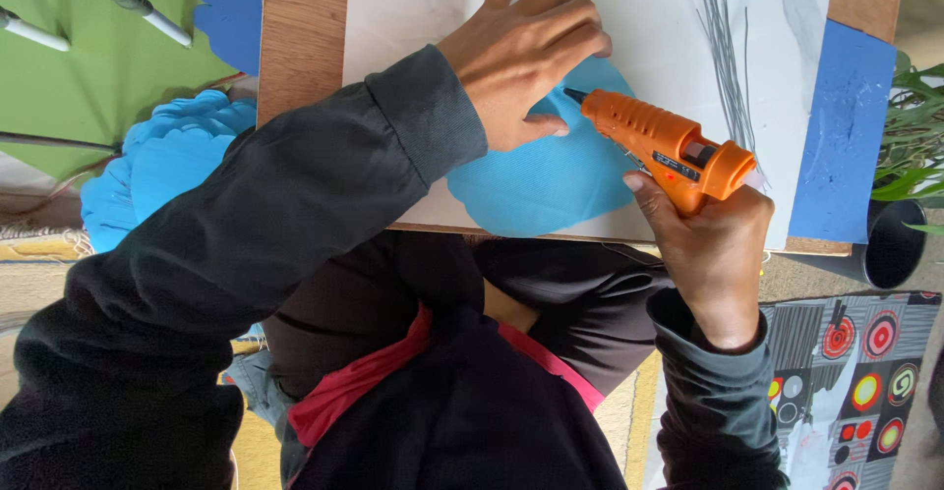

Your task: The person constructs an artificial flower by applying hot glue to the center of a blue fabric petal, placing a wire stem onto the glue, and then folding and pressing the petal around the wire by hand.

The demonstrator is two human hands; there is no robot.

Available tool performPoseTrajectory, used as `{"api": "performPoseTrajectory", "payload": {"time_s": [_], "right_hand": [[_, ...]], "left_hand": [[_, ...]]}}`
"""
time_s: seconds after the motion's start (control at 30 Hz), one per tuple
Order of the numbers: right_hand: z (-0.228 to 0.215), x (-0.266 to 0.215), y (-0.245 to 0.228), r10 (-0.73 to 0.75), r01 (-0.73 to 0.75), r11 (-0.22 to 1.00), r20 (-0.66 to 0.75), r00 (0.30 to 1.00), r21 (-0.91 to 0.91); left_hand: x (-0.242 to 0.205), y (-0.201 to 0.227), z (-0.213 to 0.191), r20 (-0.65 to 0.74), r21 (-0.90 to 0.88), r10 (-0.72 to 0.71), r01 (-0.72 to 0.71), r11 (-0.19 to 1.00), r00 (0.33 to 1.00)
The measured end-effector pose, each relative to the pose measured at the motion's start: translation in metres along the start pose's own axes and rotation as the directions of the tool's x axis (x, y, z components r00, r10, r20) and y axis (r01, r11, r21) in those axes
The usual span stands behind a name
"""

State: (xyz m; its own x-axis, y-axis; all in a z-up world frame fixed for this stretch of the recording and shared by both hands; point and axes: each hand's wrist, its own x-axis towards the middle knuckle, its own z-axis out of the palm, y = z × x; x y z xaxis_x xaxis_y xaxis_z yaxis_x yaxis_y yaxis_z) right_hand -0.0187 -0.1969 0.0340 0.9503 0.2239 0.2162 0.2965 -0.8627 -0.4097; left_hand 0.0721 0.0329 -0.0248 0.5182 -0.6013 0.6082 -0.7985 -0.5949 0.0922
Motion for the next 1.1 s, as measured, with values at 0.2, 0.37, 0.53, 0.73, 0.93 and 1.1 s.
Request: {"api": "performPoseTrajectory", "payload": {"time_s": [0.2, 0.37, 0.53, 0.73, 0.93, 1.1], "right_hand": [[0.002, -0.003, 0.007, 0.055, -0.054, 0.998, 0.005, 0.998, -0.044], [0.000, -0.003, 0.006, 0.051, -0.051, 0.996, 0.000, 0.999, -0.069], [-0.001, -0.007, 0.008, 0.064, -0.064, 0.995, 0.001, 0.998, -0.083], [-0.002, -0.012, 0.018, 0.085, -0.086, 0.989, -0.018, 0.996, -0.122], [-0.004, -0.015, 0.018, 0.132, -0.133, 0.985, -0.016, 0.991, -0.113], [-0.003, -0.017, 0.022, 0.058, -0.062, 0.988, -0.030, 0.998, -0.143]], "left_hand": [[0.001, 0.001, -0.005, -0.024, 0.014, 0.011, -0.011, 1.000, 1.000], [0.000, 0.000, -0.002, -0.002, 0.042, 0.011, -0.010, 0.999, 1.000], [0.000, 0.001, -0.004, 0.002, 0.062, 0.008, -0.008, 0.998, 1.000], [0.000, 0.002, -0.004, 0.014, 0.068, 0.002, -0.003, 0.998, 1.000], [0.001, 0.002, -0.007, 0.001, 0.065, 0.012, -0.012, 0.998, 1.000], [0.001, 0.002, -0.008, -0.006, 0.059, 0.021, -0.021, 0.998, 1.000]]}}
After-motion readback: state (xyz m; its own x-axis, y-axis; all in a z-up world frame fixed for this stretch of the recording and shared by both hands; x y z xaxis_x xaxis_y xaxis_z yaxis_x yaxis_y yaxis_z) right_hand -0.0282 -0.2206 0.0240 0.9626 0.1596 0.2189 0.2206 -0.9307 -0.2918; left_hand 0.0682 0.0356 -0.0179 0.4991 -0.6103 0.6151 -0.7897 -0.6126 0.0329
